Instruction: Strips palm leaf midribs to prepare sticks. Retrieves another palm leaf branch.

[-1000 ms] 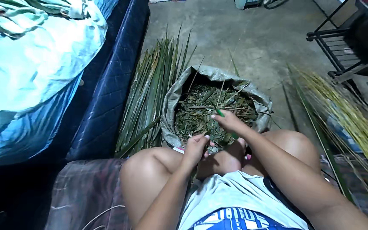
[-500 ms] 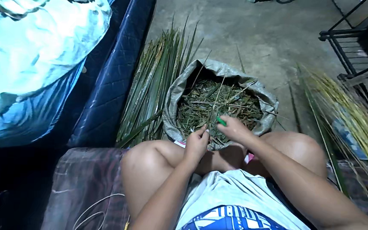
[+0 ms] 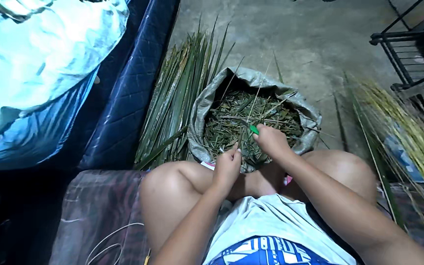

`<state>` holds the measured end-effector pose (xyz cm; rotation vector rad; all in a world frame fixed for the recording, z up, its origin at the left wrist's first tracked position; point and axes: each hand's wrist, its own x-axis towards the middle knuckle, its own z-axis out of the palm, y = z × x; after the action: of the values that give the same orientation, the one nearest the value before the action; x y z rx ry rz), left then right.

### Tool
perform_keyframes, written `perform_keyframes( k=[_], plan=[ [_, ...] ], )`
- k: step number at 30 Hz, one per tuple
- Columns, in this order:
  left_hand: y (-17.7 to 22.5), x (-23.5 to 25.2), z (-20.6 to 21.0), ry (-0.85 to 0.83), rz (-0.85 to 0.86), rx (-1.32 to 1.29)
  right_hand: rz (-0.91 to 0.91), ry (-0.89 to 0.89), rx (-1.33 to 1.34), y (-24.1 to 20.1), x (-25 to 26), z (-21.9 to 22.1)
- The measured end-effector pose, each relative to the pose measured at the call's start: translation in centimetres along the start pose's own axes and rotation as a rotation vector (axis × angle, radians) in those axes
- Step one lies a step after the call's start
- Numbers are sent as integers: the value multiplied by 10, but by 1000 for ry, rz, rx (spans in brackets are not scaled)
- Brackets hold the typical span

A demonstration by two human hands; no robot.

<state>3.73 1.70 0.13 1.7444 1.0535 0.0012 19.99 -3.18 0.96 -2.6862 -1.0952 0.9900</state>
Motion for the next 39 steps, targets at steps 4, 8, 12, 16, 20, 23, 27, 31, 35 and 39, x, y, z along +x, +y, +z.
perform_keyframes(
  k=[4,8,12,16,20,23,27,31,35,39],
  plan=[
    [0,3,-4,36,-17,22,-148,-252,173,-4,-30,14],
    [-2,0,-5,57,4,62,-184,-257,84,-8,-36,21],
    [2,-2,-5,20,3,66,-67,-103,-100,-10,-13,18],
    [1,-3,-1,11,-9,83,75,40,-77,3,13,11],
    [-1,-1,-1,24,-8,87,-5,-70,89,4,-1,7],
    [2,-1,-3,62,21,141,-107,-214,127,-6,-24,19],
    [3,-4,0,72,66,235,-73,-172,-18,-10,-21,17],
    [4,1,-3,87,67,208,-70,-101,-82,-13,-8,19],
    [3,-5,-2,75,57,172,18,13,-23,-2,7,14],
    [2,-8,-1,35,26,26,46,50,92,20,18,-1]
  ],
)
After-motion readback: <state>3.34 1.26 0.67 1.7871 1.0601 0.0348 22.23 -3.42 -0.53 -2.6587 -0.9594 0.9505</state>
